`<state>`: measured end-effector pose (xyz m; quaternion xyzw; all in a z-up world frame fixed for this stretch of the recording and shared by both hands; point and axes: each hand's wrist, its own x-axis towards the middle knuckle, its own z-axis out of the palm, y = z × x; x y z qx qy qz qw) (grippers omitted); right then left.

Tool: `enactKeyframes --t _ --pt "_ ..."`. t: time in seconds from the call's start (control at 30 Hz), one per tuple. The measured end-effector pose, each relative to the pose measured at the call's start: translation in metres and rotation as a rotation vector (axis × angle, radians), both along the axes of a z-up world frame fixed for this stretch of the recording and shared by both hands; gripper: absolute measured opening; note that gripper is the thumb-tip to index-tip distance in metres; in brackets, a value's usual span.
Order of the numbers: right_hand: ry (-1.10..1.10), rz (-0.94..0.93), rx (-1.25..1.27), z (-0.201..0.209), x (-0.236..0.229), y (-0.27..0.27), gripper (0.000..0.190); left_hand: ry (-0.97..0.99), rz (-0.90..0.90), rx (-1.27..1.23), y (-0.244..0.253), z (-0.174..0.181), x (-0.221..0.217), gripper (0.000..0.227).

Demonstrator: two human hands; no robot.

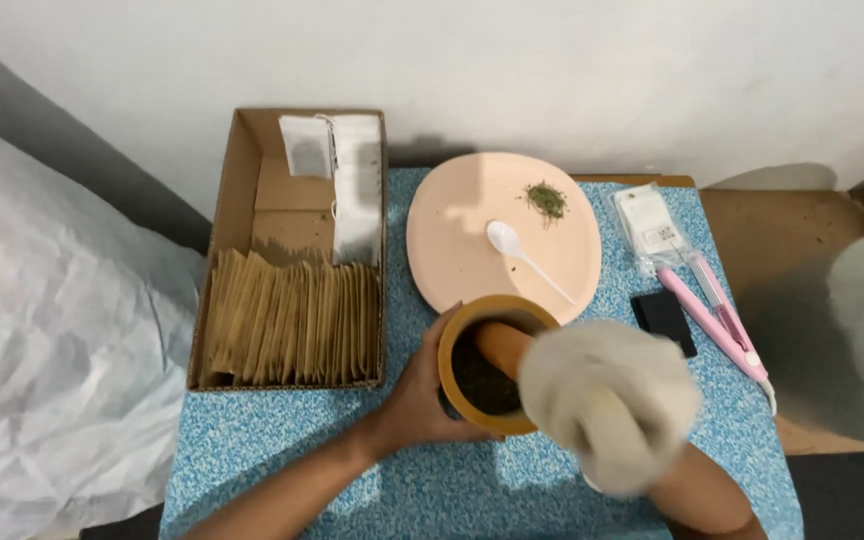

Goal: Grinding dried tea leaves into a finer powder using a wooden mortar and pestle.

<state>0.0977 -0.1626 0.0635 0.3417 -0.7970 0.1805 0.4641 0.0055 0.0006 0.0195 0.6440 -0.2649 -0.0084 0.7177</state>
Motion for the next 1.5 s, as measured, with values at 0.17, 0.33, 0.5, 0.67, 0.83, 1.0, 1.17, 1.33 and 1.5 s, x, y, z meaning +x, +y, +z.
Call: enactKeyframes --t 0.17,0.33,0.5,0.67,0.83,1.0,1.17,1.33,1.5 --pt "0.679 -2.284 -0.703 0.094 -0.069 -0.008 0.037 -0.078 -0.039 -0.050 -0.002 -0.005 0.000 0.123" --pt "0.689 -2.194 -0.648 0.095 -0.066 -0.007 0.034 -0.061 -0.034 0.006 0.000 -0.015 0.001 0.127" --pt "0.701 -2.118 -0.608 0.104 -0.078 -0.013 0.036 -0.068 -0.053 -0.069 -0.003 -0.003 0.001 0.120" --pt "0.886 -2.519 0.588 -0.040 -0.013 -0.032 0.038 -0.082 -0.064 -0.067 -0.003 0.004 0.003 0.120" --pt "0.654 -2.400 -0.386 0.110 -0.065 -0.014 0.030 -0.040 -0.036 -0.001 0.000 -0.007 0.000 0.125" --pt "0.629 -2.279 -0.739 0.104 -0.071 -0.010 0.035 -0.068 -0.041 -0.021 -0.001 -0.007 -0.002 0.124" --pt "0.520 -2.350 -0.730 0.113 -0.069 -0.010 0.036 -0.034 -0.032 0.033 0.000 -0.009 -0.003 0.125" --pt "0.483 -2.406 -0.721 0.113 -0.072 -0.013 0.036 -0.038 -0.043 0.016 -0.001 -0.011 -0.003 0.126" --pt "0.502 -2.377 -0.681 0.108 -0.070 -0.013 0.037 -0.044 0.004 0.052 -0.001 -0.009 -0.005 0.126"
